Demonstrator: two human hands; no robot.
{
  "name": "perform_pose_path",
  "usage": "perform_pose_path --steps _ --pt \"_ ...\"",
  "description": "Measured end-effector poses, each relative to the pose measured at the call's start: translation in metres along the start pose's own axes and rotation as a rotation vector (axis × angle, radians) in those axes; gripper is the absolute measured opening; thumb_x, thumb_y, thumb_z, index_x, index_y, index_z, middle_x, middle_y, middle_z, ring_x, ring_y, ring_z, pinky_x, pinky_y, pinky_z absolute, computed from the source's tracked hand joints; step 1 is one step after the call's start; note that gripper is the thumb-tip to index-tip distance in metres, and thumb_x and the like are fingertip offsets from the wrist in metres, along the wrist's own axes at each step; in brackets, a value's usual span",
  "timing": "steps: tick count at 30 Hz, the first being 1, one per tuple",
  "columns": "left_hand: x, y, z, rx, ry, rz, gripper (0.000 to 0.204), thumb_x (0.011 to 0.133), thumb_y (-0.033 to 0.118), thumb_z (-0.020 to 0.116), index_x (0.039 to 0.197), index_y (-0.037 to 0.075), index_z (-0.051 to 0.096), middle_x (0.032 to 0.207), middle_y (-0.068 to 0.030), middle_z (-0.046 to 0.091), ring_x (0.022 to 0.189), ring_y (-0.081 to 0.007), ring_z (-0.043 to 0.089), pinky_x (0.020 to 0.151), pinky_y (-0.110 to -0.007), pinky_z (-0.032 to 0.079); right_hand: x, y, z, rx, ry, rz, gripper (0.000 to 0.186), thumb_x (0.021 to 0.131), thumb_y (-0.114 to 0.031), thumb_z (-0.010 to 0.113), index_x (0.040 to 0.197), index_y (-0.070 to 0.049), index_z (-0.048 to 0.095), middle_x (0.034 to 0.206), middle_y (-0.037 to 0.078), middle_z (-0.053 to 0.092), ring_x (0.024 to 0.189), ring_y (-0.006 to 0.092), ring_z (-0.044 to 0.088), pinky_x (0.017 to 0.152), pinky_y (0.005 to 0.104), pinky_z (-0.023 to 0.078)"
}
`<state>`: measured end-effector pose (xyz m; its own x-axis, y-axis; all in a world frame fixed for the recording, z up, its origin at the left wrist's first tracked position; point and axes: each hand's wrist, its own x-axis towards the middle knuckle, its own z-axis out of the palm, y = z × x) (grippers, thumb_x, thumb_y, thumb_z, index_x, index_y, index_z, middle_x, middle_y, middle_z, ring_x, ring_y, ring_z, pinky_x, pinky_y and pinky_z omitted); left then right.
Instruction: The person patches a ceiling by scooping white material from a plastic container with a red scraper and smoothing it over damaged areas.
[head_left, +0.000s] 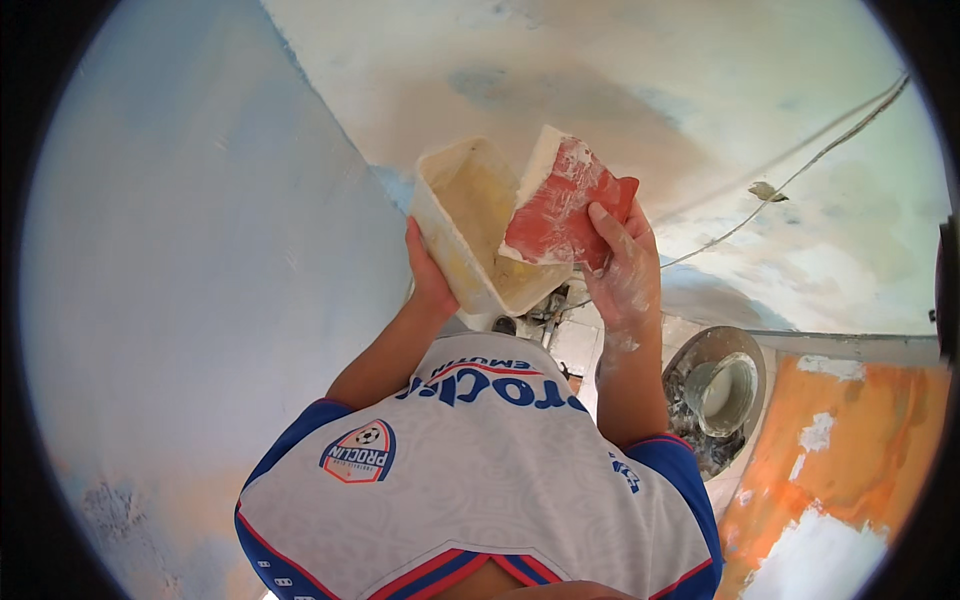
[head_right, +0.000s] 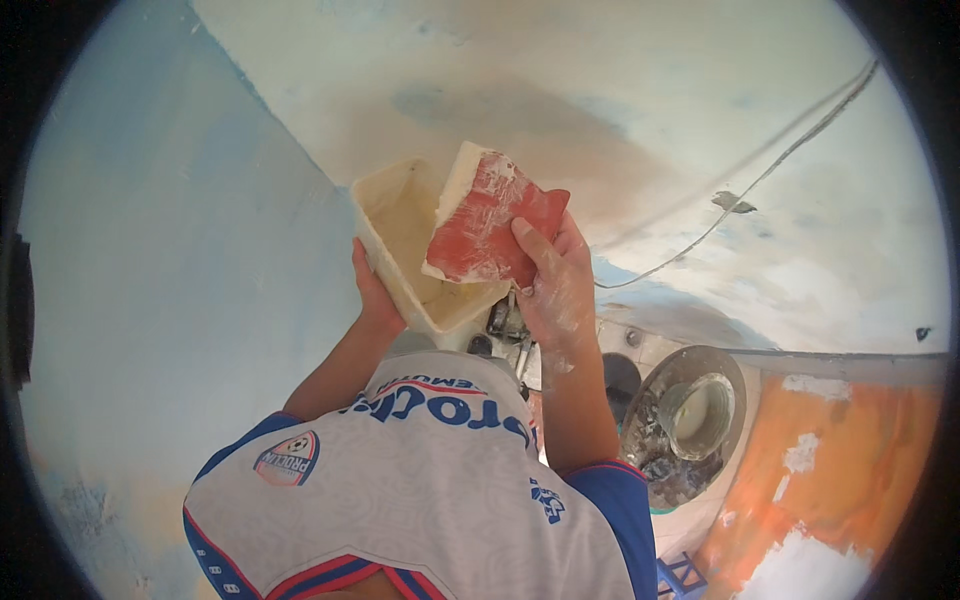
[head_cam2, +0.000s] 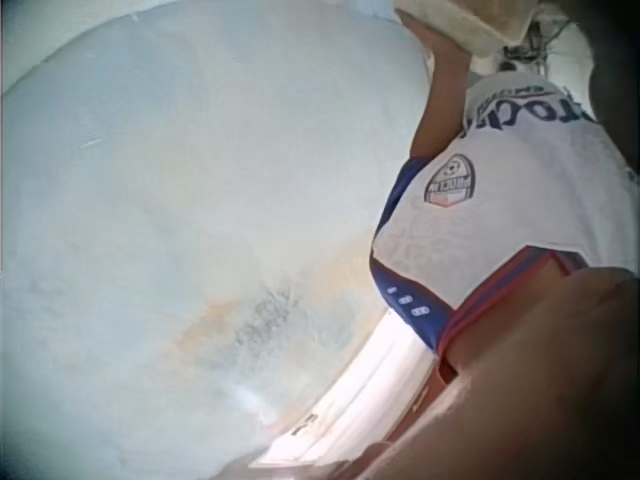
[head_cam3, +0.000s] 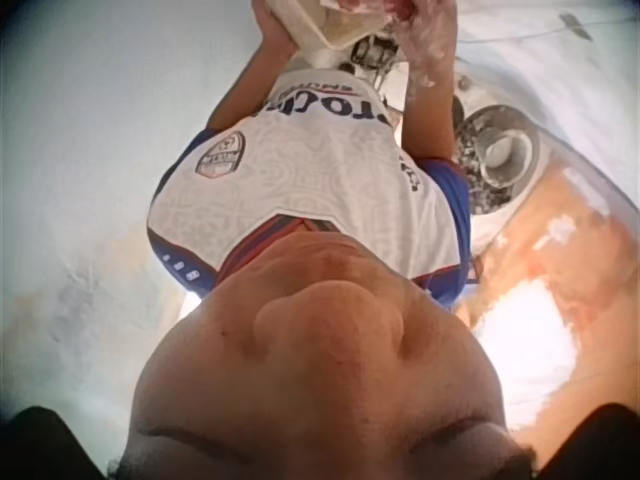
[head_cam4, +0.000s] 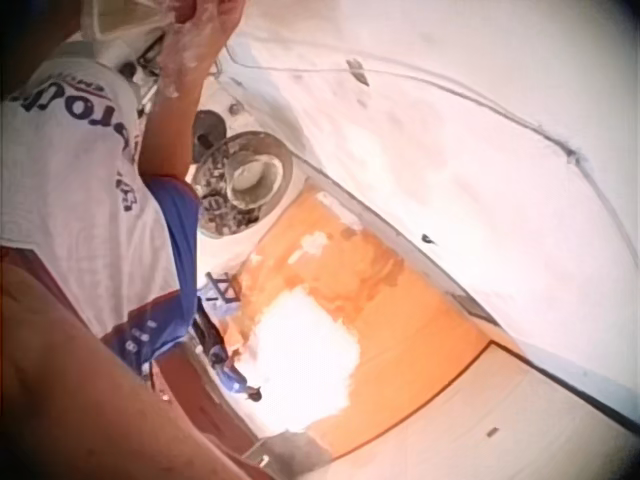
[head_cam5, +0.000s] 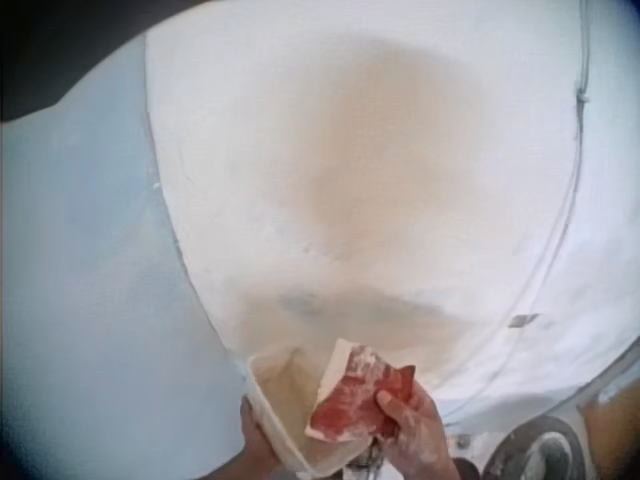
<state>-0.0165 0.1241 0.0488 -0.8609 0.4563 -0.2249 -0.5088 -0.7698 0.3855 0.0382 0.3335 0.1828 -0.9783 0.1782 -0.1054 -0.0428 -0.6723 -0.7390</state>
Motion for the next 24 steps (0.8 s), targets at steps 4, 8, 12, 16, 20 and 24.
perform_pose_path --steps 4,8,12,16,20,24 --pt "0.005 0.01 -0.014 0.023 -0.015 -0.03 0.092 0.097 0.081 0.026 0.162 0.017 0.032 0.16 -0.0102 0.045 0.145 -0.0322 0.045 0.119 -0.05 0.039 0.0 0.002 0.011 0.087 0.082 -0.151 0.034 0.102 -0.004 0.06 0.135 0.001 0.055 0.13 0.011 0.066 0.119 0.0209 0.065 0.103 0.0374 0.054" --pt "0.005 0.038 -0.025 0.021 0.003 -0.068 0.09 0.098 0.08 0.029 0.163 0.018 0.031 0.162 -0.0098 0.043 0.146 -0.0336 0.044 0.119 -0.052 0.038 0.008 0.006 0.014 0.211 0.235 -0.362 0.032 0.102 -0.004 0.06 0.133 0.0 0.059 0.128 0.011 0.067 0.118 0.0207 0.065 0.104 0.0371 0.052" --pt "0.001 0.079 -0.053 0.084 0.008 -0.028 0.089 0.099 0.079 0.029 0.163 0.018 0.031 0.163 -0.0093 0.041 0.146 -0.0337 0.044 0.12 -0.052 0.037 0.029 0.021 0.008 0.14 0.345 -0.675 0.033 0.103 -0.006 0.059 0.135 0.002 0.059 0.13 0.011 0.067 0.118 0.0186 0.064 0.105 0.0364 0.051" --pt "-0.012 0.113 -0.073 0.068 0.068 -0.01 0.086 0.1 0.077 0.029 0.163 0.018 0.032 0.162 -0.0074 0.042 0.145 -0.0335 0.045 0.12 -0.051 0.037 0.081 0.037 0.037 -0.377 0.889 -1.158 0.041 0.105 -0.003 0.056 0.145 0.008 0.054 0.14 0.018 0.064 0.125 0.0255 0.064 0.107 0.0347 0.05" --pt "-0.022 0.137 -0.091 0.105 0.059 0.018 0.082 0.102 0.074 0.031 0.162 0.019 0.033 0.162 -0.0065 0.043 0.145 -0.0328 0.045 0.119 -0.052 0.038 0.151 0.073 0.01 -1.344 1.009 -1.449 0.041 0.107 -0.005 0.044 0.146 0.002 0.056 0.15 0.02 0.057 0.144 0.0397 0.049 0.12 0.0526 0.037" --pt "-0.031 0.167 -0.084 0.09 -0.101 0.033 0.079 0.101 0.072 0.039 0.159 0.019 0.038 0.156 -0.007 0.05 0.139 -0.0334 0.052 0.115 -0.054 0.044 0.187 0.172 0.01 -1.464 0.75 -1.409 0.048 0.095 0.005 0.053 0.142 0.002 0.06 0.151 0.018 0.057 0.146 0.0444 0.045 0.12 0.0582 0.037"
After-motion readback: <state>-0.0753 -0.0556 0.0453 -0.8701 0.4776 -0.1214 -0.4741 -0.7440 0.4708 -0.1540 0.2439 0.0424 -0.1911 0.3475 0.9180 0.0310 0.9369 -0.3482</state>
